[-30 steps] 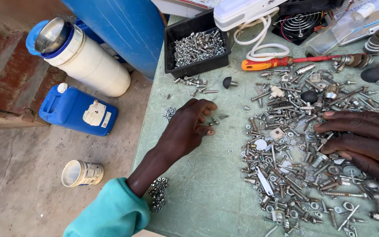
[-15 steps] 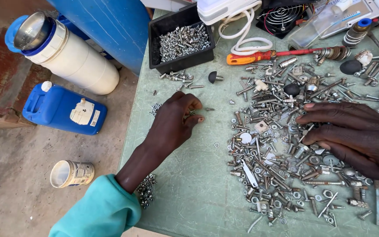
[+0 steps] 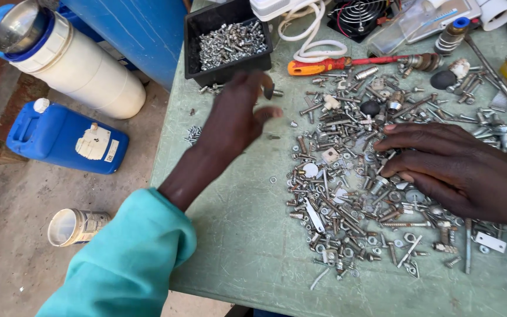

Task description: The person sorts a mixed pile of metal fasteners on a green table, separating screws, nuts, and washers into small piles by hand. They occasionally pick up and inspect individual items before placing them into the appropriate group.

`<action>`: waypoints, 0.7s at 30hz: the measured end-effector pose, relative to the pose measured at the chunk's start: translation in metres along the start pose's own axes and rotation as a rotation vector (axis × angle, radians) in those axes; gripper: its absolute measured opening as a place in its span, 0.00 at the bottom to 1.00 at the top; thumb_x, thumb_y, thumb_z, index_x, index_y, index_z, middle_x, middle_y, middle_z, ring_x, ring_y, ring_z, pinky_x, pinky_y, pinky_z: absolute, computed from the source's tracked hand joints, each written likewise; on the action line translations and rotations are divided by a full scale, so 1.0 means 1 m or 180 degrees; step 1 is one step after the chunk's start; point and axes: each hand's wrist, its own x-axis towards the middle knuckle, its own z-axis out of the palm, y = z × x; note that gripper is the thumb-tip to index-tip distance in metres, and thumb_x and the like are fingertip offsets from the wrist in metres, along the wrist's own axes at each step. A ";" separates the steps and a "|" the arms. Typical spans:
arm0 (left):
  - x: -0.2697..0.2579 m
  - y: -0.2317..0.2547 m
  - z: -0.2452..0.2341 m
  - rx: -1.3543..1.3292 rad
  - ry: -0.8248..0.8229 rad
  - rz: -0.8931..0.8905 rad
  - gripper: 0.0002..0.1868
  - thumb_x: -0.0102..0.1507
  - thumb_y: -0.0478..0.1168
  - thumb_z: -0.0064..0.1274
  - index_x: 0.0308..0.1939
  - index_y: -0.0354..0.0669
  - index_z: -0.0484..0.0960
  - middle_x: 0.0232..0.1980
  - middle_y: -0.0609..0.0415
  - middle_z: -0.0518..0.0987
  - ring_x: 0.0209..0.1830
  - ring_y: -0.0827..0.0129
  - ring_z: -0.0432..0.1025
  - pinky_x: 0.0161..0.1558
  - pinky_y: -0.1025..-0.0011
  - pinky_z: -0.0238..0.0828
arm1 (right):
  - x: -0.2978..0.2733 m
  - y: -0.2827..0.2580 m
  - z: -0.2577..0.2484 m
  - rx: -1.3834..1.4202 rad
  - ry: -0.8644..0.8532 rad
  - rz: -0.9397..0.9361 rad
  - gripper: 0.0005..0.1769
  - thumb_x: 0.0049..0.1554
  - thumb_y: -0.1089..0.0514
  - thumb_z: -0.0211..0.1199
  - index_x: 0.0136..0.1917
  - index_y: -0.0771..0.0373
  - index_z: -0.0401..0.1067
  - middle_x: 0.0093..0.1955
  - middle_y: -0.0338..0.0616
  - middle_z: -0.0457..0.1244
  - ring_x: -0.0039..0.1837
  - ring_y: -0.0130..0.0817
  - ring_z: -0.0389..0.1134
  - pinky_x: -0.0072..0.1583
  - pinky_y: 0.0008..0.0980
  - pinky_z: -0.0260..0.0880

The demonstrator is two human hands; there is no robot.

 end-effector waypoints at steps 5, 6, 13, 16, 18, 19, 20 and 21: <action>0.038 -0.033 0.030 0.0279 -0.0118 -0.0258 0.20 0.57 0.29 0.64 0.50 0.46 0.75 0.45 0.45 0.76 0.38 0.45 0.72 0.41 0.51 0.65 | 0.004 -0.008 -0.007 0.0014 -0.0059 -0.0045 0.14 0.63 0.56 0.51 0.58 0.51 0.74 0.71 0.40 0.64 0.79 0.45 0.60 0.73 0.44 0.60; 0.044 -0.039 0.038 0.0237 -0.0292 -0.0337 0.14 0.57 0.31 0.64 0.42 0.46 0.76 0.42 0.48 0.77 0.34 0.48 0.71 0.39 0.52 0.63 | 0.004 -0.009 -0.007 0.0024 0.0012 -0.0094 0.14 0.63 0.57 0.52 0.59 0.52 0.73 0.71 0.42 0.64 0.78 0.45 0.60 0.74 0.45 0.61; 0.062 0.040 0.028 -0.0561 -0.0069 -0.0103 0.16 0.59 0.41 0.71 0.44 0.42 0.82 0.36 0.51 0.85 0.31 0.66 0.78 0.31 0.66 0.74 | 0.007 -0.011 -0.010 0.0123 -0.0101 -0.0059 0.12 0.63 0.57 0.52 0.57 0.51 0.74 0.70 0.40 0.64 0.78 0.45 0.60 0.71 0.46 0.61; 0.086 0.040 0.057 -0.0664 -0.0045 0.0119 0.15 0.58 0.45 0.73 0.33 0.50 0.79 0.26 0.62 0.82 0.22 0.75 0.71 0.25 0.68 0.65 | 0.007 -0.004 -0.009 -0.0011 -0.0125 -0.0049 0.12 0.64 0.56 0.52 0.58 0.50 0.74 0.69 0.39 0.65 0.78 0.45 0.61 0.72 0.46 0.61; 0.094 0.026 0.098 -0.0457 0.0394 0.0747 0.13 0.58 0.49 0.64 0.30 0.52 0.75 0.24 0.58 0.81 0.22 0.61 0.74 0.23 0.57 0.57 | -0.001 -0.002 -0.003 -0.0147 -0.0105 -0.0220 0.13 0.60 0.60 0.58 0.59 0.55 0.73 0.69 0.51 0.66 0.76 0.53 0.64 0.72 0.57 0.63; 0.086 0.030 0.102 -0.0527 0.0342 0.0649 0.13 0.58 0.49 0.64 0.30 0.52 0.75 0.24 0.58 0.81 0.22 0.61 0.74 0.23 0.57 0.57 | -0.004 -0.008 -0.003 -0.0051 -0.0189 -0.0190 0.13 0.60 0.60 0.58 0.59 0.55 0.73 0.69 0.51 0.66 0.76 0.53 0.64 0.72 0.57 0.63; 0.079 0.034 0.105 -0.0512 -0.0223 0.0367 0.22 0.66 0.59 0.60 0.26 0.54 0.70 0.22 0.62 0.72 0.21 0.69 0.65 0.25 0.61 0.51 | -0.005 -0.013 -0.004 -0.0068 -0.0235 -0.0130 0.12 0.63 0.59 0.55 0.59 0.55 0.73 0.70 0.48 0.65 0.78 0.52 0.62 0.73 0.54 0.61; 0.087 0.032 0.096 -0.0403 -0.0717 0.0176 0.34 0.73 0.69 0.56 0.22 0.57 0.66 0.20 0.66 0.63 0.21 0.77 0.56 0.26 0.64 0.44 | 0.003 -0.010 -0.010 -0.0186 -0.0191 -0.0129 0.11 0.66 0.58 0.52 0.59 0.55 0.73 0.71 0.45 0.65 0.79 0.51 0.61 0.74 0.52 0.60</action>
